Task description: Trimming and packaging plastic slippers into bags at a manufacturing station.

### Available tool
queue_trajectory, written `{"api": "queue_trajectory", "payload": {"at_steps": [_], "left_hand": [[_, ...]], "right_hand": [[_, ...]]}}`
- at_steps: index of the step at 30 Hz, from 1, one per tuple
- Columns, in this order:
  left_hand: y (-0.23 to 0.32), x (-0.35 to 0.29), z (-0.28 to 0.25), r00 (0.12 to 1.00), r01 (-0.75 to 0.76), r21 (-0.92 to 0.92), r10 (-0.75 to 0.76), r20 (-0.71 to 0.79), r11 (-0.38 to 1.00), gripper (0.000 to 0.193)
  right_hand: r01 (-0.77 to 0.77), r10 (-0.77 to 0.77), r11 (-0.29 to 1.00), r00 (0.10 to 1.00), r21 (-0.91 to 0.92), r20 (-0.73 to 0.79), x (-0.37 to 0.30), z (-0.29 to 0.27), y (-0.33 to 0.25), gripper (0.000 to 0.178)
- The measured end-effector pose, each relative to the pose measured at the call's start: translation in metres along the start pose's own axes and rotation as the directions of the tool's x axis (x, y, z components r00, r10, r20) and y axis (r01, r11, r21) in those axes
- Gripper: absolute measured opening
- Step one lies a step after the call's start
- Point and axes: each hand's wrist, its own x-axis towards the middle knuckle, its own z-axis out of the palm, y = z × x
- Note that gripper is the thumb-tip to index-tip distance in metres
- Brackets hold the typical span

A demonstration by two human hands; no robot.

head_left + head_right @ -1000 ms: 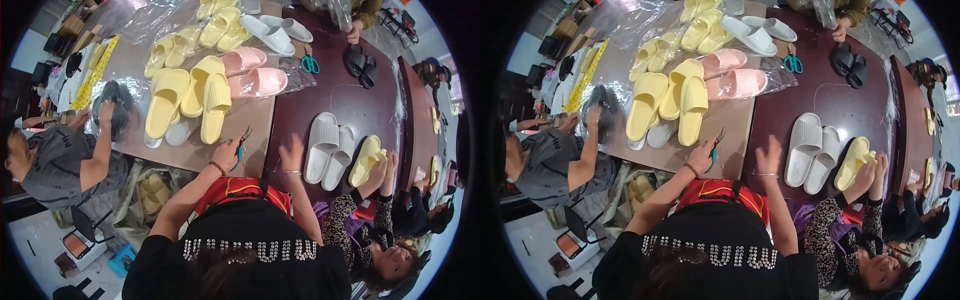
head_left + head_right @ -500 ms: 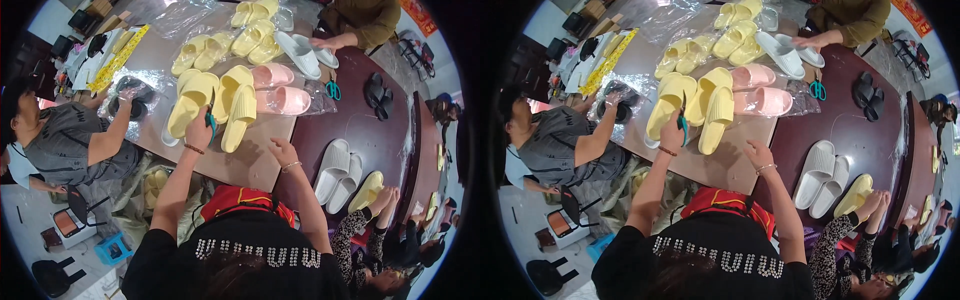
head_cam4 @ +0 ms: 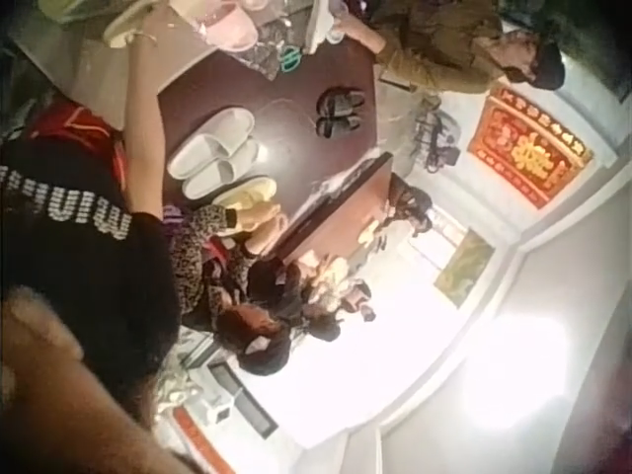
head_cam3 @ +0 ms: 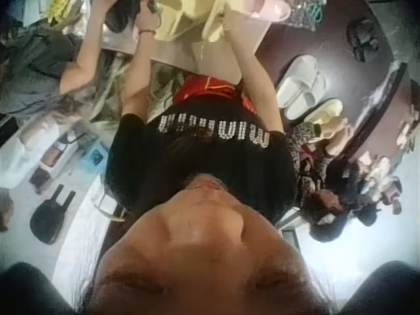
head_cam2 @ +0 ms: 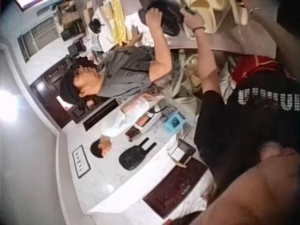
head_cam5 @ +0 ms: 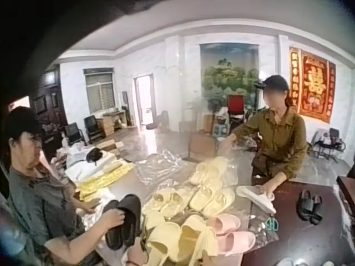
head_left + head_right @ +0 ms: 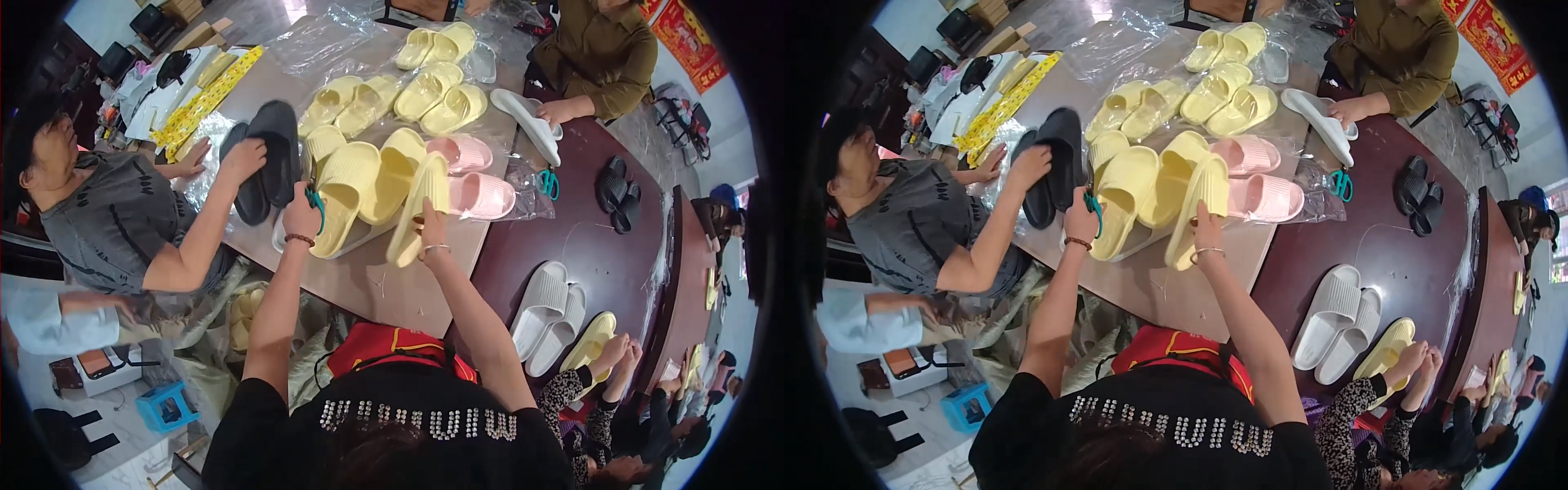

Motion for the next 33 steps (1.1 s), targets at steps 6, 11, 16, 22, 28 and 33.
{"api": "queue_trajectory", "payload": {"at_steps": [6,11,16,22,28,33], "left_hand": [[0.022,-0.014,0.009,0.998,-0.06,-0.112,0.061,0.001,0.992,0.041],[0.059,-0.056,0.027,0.948,-0.233,-0.173,0.264,0.18,0.957,0.033],[0.073,-0.099,0.055,0.889,-0.295,-0.261,0.364,0.277,0.919,0.032],[0.076,-0.108,0.068,0.806,-0.503,-0.213,0.544,0.236,0.838,0.034],[0.072,-0.099,0.087,0.749,-0.588,-0.065,0.573,0.334,0.806,0.037],[0.06,-0.11,0.098,0.767,-0.606,0.029,0.575,0.285,0.795,0.036]], "right_hand": [[0.4,-0.404,0.897,0.915,-0.188,0.014,-0.058,-0.057,0.007,0.03],[0.276,-0.275,0.961,0.924,-0.034,-0.267,-0.082,-0.106,0.022,0.034],[0.187,-0.226,0.974,0.857,-0.13,-0.463,-0.071,-0.153,0.06,0.038],[0.084,-0.25,0.94,0.829,-0.33,-0.5,-0.072,-0.18,0.076,0.044],[0.187,-0.469,0.797,0.791,-0.574,-0.394,-0.044,-0.182,0.109,0.044],[0.128,-0.563,0.693,0.71,-0.709,-0.423,-0.039,-0.18,0.116,0.041]]}}
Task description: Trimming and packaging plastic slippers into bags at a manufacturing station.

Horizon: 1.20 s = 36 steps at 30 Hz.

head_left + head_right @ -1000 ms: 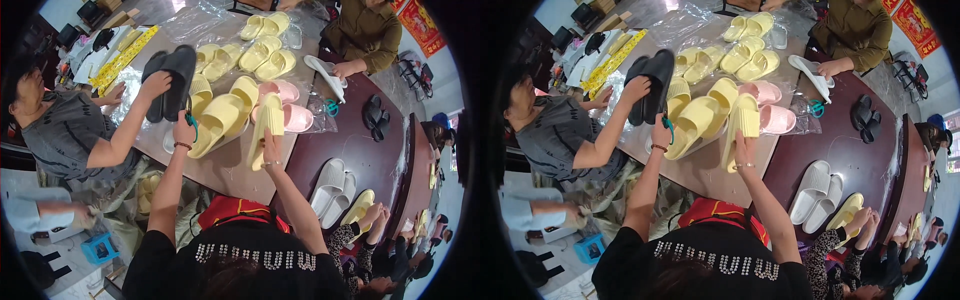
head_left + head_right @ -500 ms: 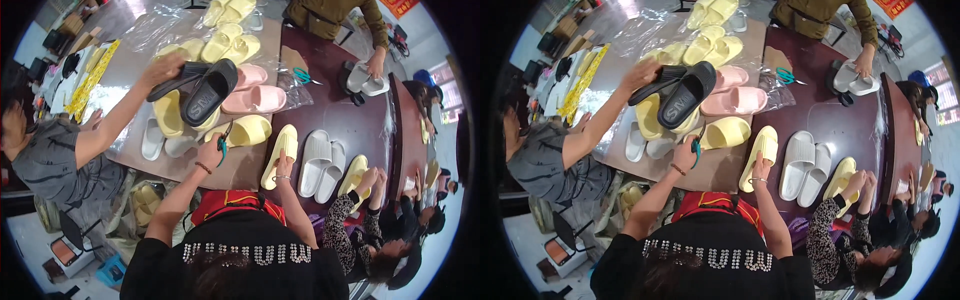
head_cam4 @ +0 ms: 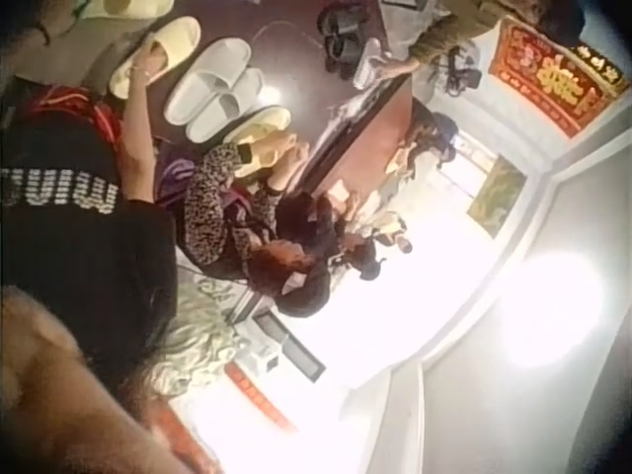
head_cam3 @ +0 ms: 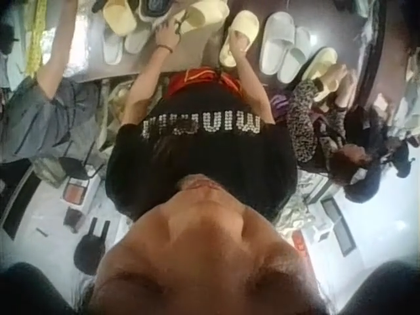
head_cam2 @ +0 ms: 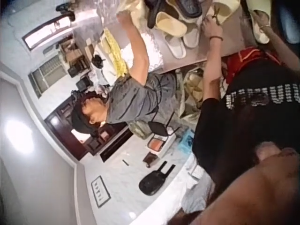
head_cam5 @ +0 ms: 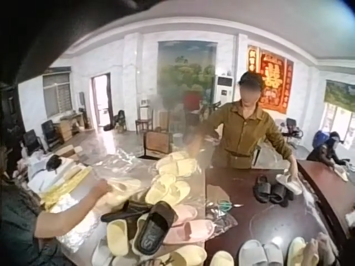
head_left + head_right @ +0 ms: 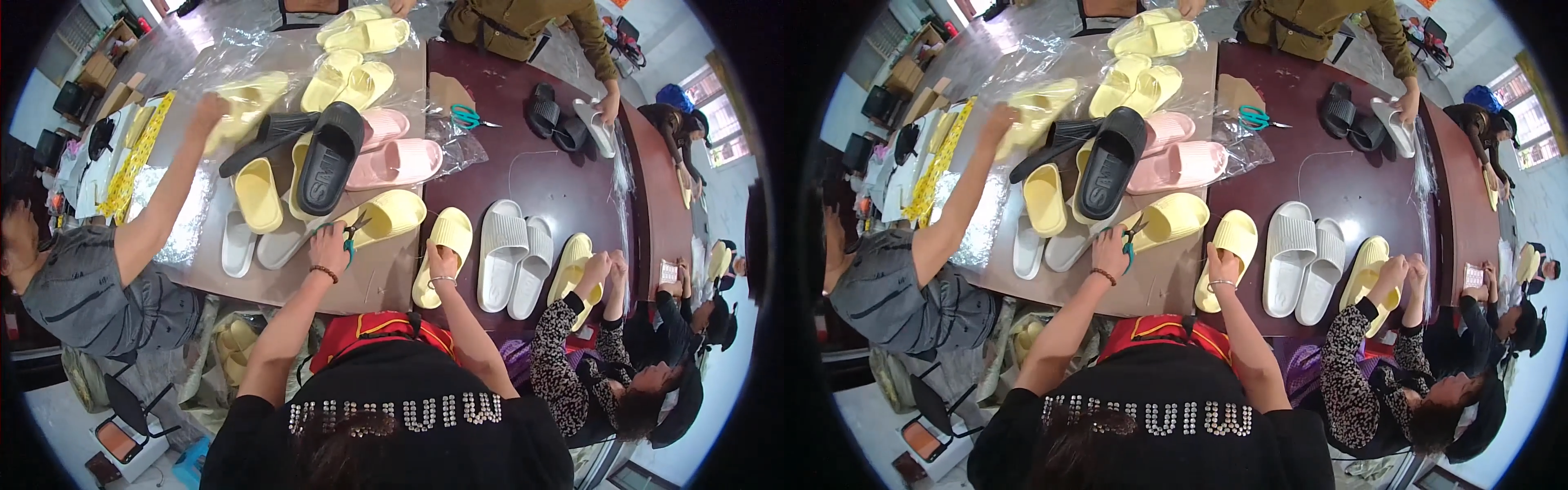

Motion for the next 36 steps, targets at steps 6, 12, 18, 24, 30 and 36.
{"api": "queue_trajectory", "payload": {"at_steps": [6,12,18,24,30,36], "left_hand": [[0.007,-0.017,-0.004,0.994,0.044,0.038,-0.048,0.102,0.998,0.037],[0.008,-0.023,-0.026,0.961,0.187,-0.144,-0.15,0.232,0.972,0.039],[0.009,-0.034,-0.05,0.868,0.173,-0.394,0.05,0.495,0.903,0.04],[0.015,-0.048,-0.042,0.842,0.108,-0.367,0.111,0.529,0.924,0.036],[0.014,-0.047,-0.03,0.741,0.046,-0.58,0.361,0.566,0.814,0.027],[0.048,-0.019,-0.006,0.646,0.045,-0.5,0.357,0.675,0.865,0.032]], "right_hand": [[-0.149,0.13,0.984,0.974,0.095,0.184,0.006,-0.013,-0.01,0.039],[-0.151,0.12,0.98,0.967,0.128,0.226,-0.011,-0.027,-0.007,0.032],[0.294,-0.301,0.953,0.919,0.066,0.256,-0.037,-0.034,-0.04,0.02],[0.451,-0.372,0.886,0.831,-0.11,0.413,-0.038,-0.03,-0.039,0.016],[0.406,-0.378,0.914,0.825,0.025,0.42,-0.037,-0.043,-0.035,0.012],[0.414,-0.411,0.908,0.855,0.063,0.316,-0.04,-0.051,-0.039,0.012]]}}
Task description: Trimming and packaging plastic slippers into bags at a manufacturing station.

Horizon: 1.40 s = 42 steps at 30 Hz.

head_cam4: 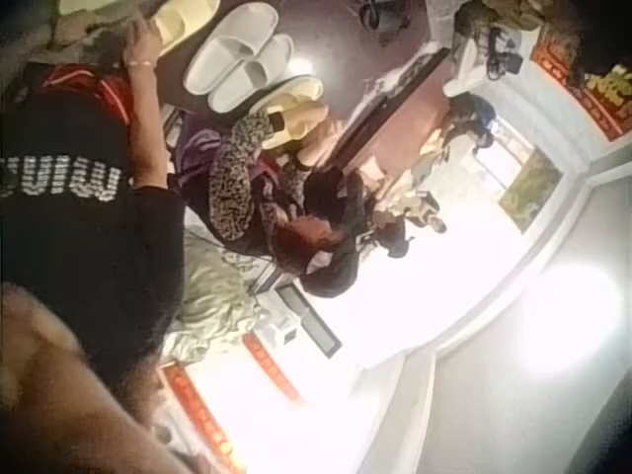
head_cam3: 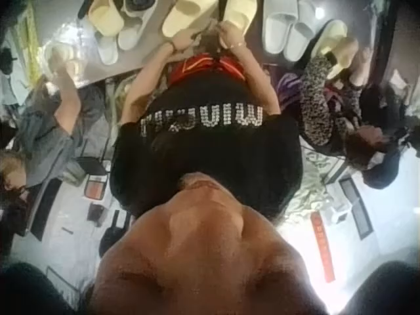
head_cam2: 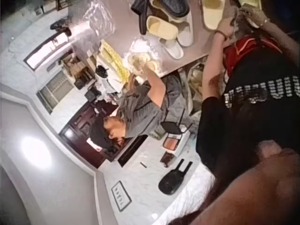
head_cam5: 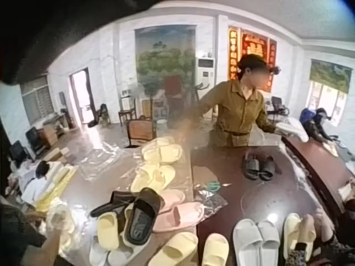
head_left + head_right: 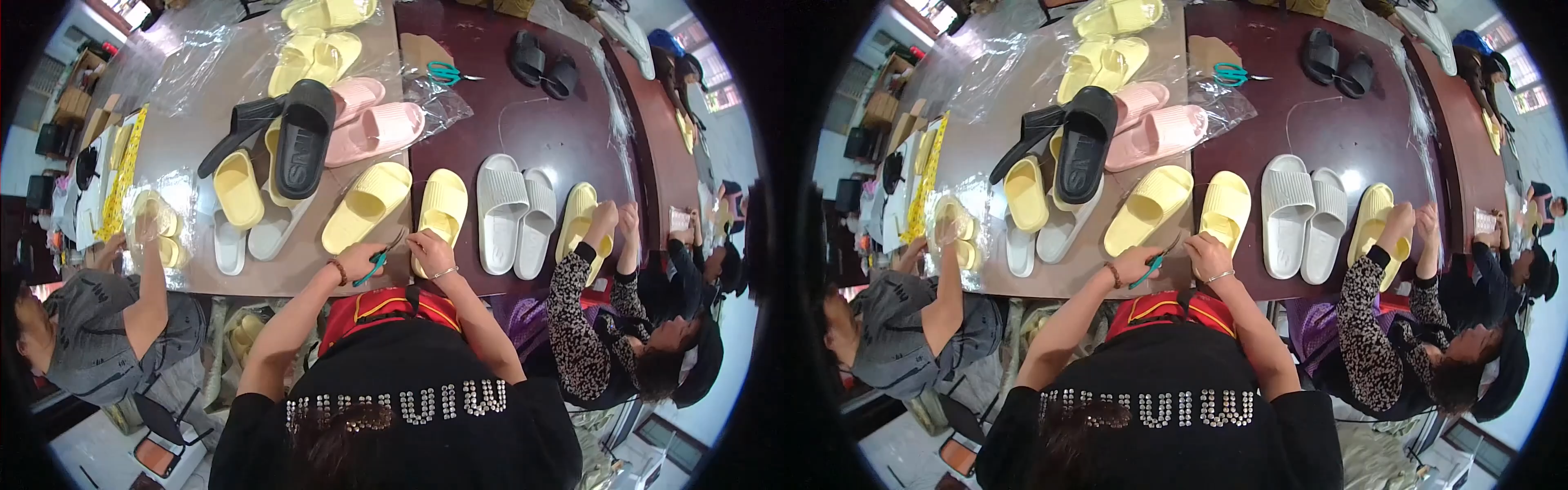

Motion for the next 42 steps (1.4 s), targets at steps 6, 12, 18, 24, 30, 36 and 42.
{"api": "queue_trajectory", "payload": {"at_steps": [6,12,18,24,30,36,42], "left_hand": [[0.007,0.015,-0.001,0.978,-0.079,-0.03,0.072,-0.196,0.996,0.039],[-0.005,-0.003,-0.027,0.929,-0.013,-0.124,-0.034,-0.369,0.992,0.04],[-0.002,-0.027,-0.068,0.858,-0.058,-0.226,-0.067,-0.509,0.972,0.047],[-0.016,-0.051,-0.066,0.875,0.013,-0.18,-0.098,-0.474,0.984,0.047],[-0.033,-0.053,-0.052,0.788,0.159,0.035,-0.105,-0.607,0.987,0.045],[-0.044,-0.039,-0.031,0.8,0.206,0.219,-0.035,-0.598,0.954,0.043],[-0.025,-0.011,-0.036,0.815,0.238,0.469,0.088,-0.573,0.85,0.037]], "right_hand": [[0.014,-0.014,1.0,0.999,0.006,-0.043,-0.005,-0.005,0.009,0.012],[0.081,-0.139,0.962,0.967,0.261,0.213,-0.003,-0.018,-0.035,0.012],[-0.136,-0.502,0.726,0.566,0.674,0.654,0.012,-0.005,-0.147,0.018],[0.18,-0.488,0.873,0.35,0.454,0.8,0.017,0.041,-0.152,0.022],[0.163,-0.145,0.983,0.431,0.081,0.89,0.029,0.065,-0.078,0.03],[-0.163,-0.062,0.88,0.892,0.446,0.448,0.047,-0.013,-0.027,0.033],[-0.315,0.321,0.946,0.942,-0.072,0.101,0.047,-0.066,0.052,0.046]]}}
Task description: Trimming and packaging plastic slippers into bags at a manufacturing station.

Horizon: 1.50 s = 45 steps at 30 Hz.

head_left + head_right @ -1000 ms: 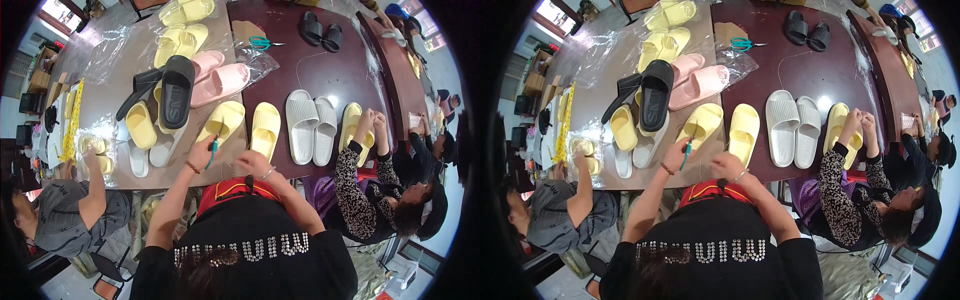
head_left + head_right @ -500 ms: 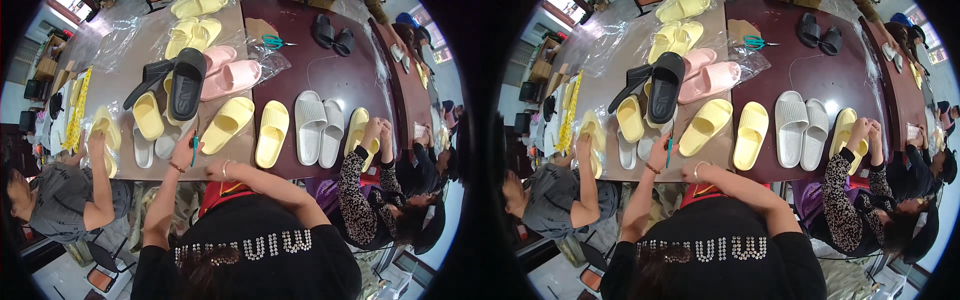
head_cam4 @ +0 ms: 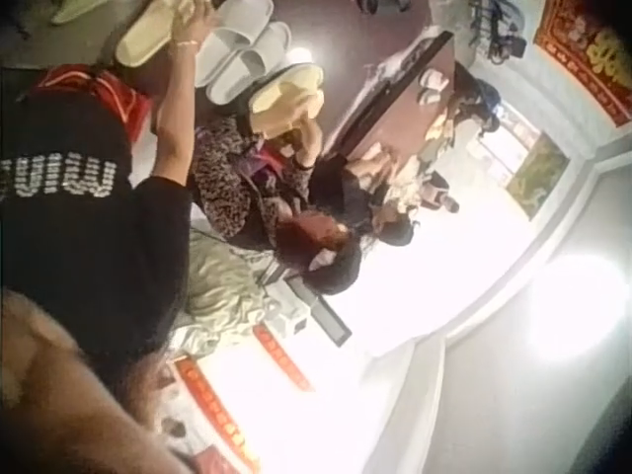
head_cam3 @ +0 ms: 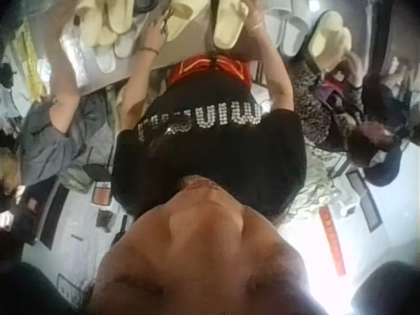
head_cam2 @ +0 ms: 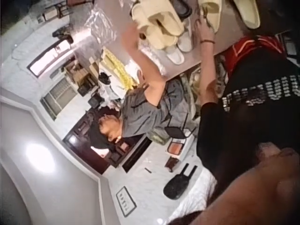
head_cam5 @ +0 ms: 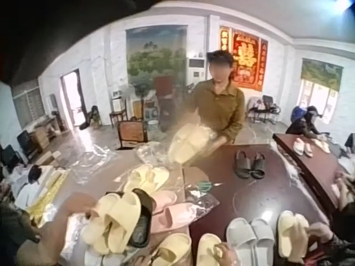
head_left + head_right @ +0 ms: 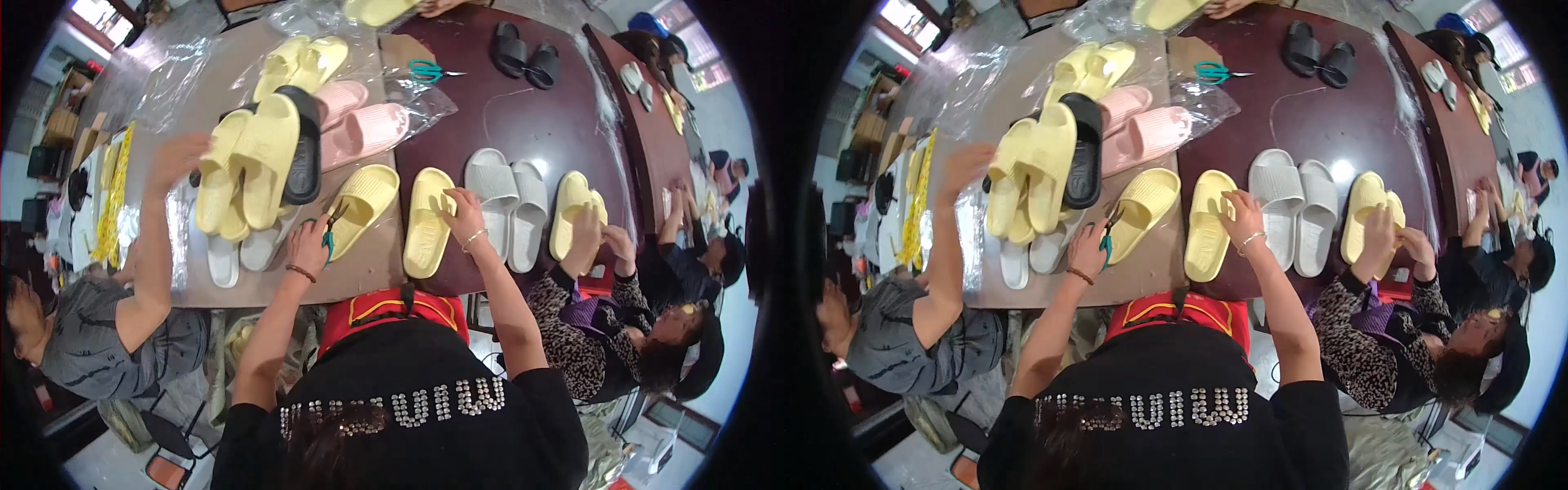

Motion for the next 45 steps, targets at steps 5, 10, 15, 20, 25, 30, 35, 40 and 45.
{"api": "queue_trajectory", "payload": {"at_steps": [5,10,15,20,25,30,35,40,45], "left_hand": [[0.001,0.035,0.022,0.998,-0.044,0.042,0.047,-0.053,0.998,0.034],[0.022,0.044,0.022,0.977,0.065,0.014,-0.067,0.204,0.998,0.033],[0.038,0.048,0.005,0.963,0.063,0.056,-0.076,0.26,0.996,0.032],[0.045,0.086,0.008,0.983,-0.168,0.059,0.172,-0.067,0.984,0.038],[0.071,0.124,0.005,0.905,-0.382,0.02,0.369,0.213,0.924,0.036],[0.071,0.14,0.02,0.817,-0.374,0.045,0.307,0.487,0.926,0.041],[0.079,0.138,0.016,0.839,-0.365,0.039,0.31,0.447,0.93,0.042],[0.093,0.12,0.001,0.903,-0.329,0.027,0.306,0.302,0.944,0.04],[0.125,0.111,0.0,0.952,-0.281,-0.003,0.28,0.124,0.96,0.04]], "right_hand": [[0.049,-0.028,0.974,0.995,0.223,-0.096,0.02,0.02,0.041,0.058],[0.068,-0.095,0.983,0.983,0.169,0.16,0.018,0.017,0.047,0.068],[-0.027,0.029,1.0,0.981,-0.015,0.193,0.005,0.001,0.009,0.076],[-0.012,0.054,0.984,0.97,-0.179,0.236,0.013,-0.005,-0.002,0.08],[0.053,0.013,0.965,0.969,-0.259,0.245,0.01,0.003,0.004,0.081],[0.012,0.005,0.978,0.997,-0.209,0.08,-0.004,0.025,0.017,0.079],[-0.085,0.084,0.994,0.996,-0.063,-0.015,-0.012,0.036,0.027,0.072],[-0.15,0.178,0.971,0.973,0.186,-0.147,-0.006,0.046,0.04,0.061],[-0.047,0.079,0.996,0.888,0.082,-0.452,0.0,0.024,0.045,0.046]]}}
